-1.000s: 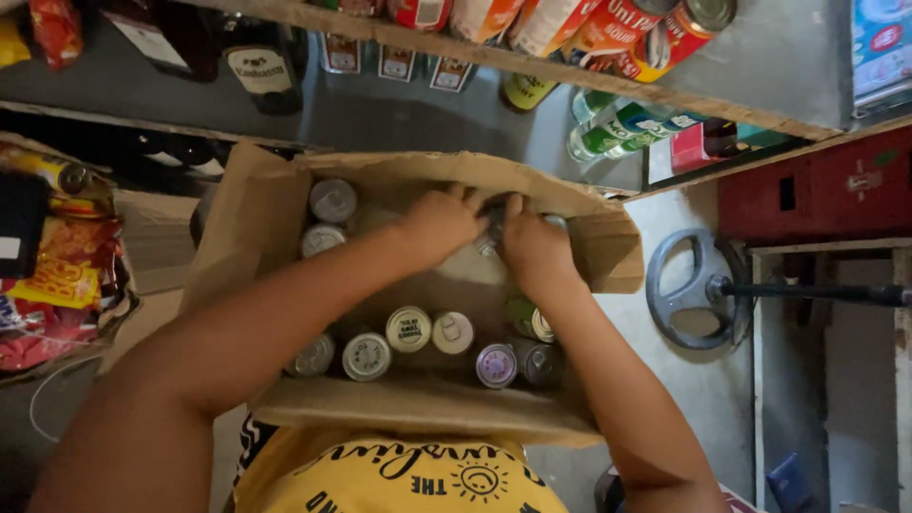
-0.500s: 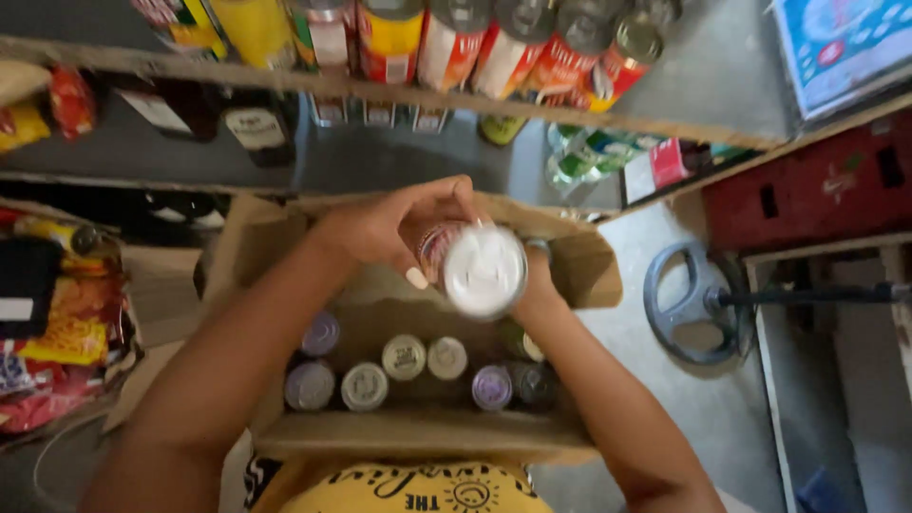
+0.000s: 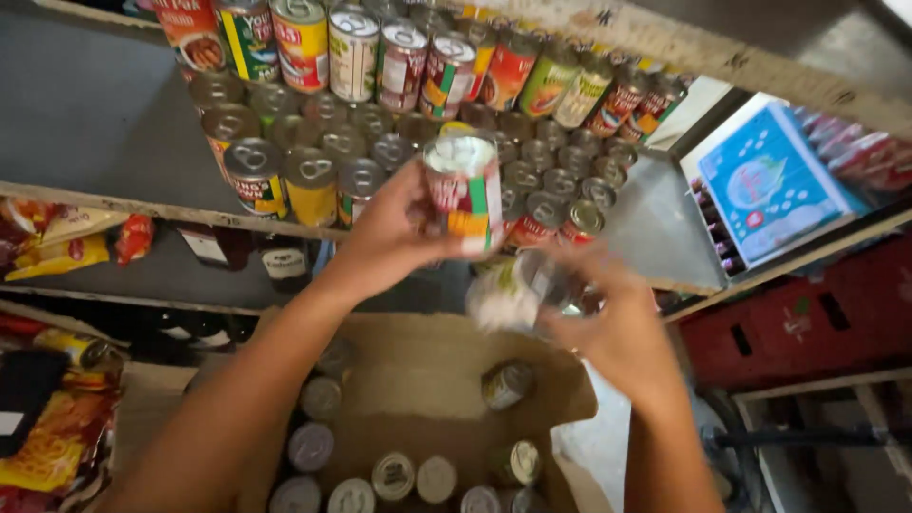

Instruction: Organizing canned goods from a box onto a shelf in a store.

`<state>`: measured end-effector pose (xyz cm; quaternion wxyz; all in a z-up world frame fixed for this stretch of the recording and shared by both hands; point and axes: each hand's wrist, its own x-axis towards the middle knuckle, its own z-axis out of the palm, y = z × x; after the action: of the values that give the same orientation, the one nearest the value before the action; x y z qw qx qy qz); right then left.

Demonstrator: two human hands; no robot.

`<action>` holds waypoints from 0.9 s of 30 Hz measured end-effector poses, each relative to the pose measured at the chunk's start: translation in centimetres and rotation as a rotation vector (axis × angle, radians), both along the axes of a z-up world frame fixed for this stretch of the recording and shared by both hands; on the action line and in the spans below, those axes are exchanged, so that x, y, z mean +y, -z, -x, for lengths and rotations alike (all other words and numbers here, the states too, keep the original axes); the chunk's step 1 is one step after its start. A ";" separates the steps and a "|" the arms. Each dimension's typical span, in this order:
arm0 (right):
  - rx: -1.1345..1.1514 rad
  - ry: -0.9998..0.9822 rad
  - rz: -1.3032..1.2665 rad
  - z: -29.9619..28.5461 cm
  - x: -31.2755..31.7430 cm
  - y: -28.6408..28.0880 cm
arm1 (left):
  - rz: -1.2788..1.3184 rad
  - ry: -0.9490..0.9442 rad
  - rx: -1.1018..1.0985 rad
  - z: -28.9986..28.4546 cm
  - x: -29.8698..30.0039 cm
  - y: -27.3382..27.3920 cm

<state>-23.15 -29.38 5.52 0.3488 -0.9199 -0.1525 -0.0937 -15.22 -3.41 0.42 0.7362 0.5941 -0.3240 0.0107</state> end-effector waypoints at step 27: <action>-0.415 0.242 -0.105 -23.8 -0.2 4.0 | -0.760 -0.834 -0.274 -14.6 -7.7 -0.1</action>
<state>0.67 -29.59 1.47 0.3434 -0.8731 -0.1044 -0.3298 -0.60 -11.11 0.51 0.3562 0.8873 -0.1359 0.2595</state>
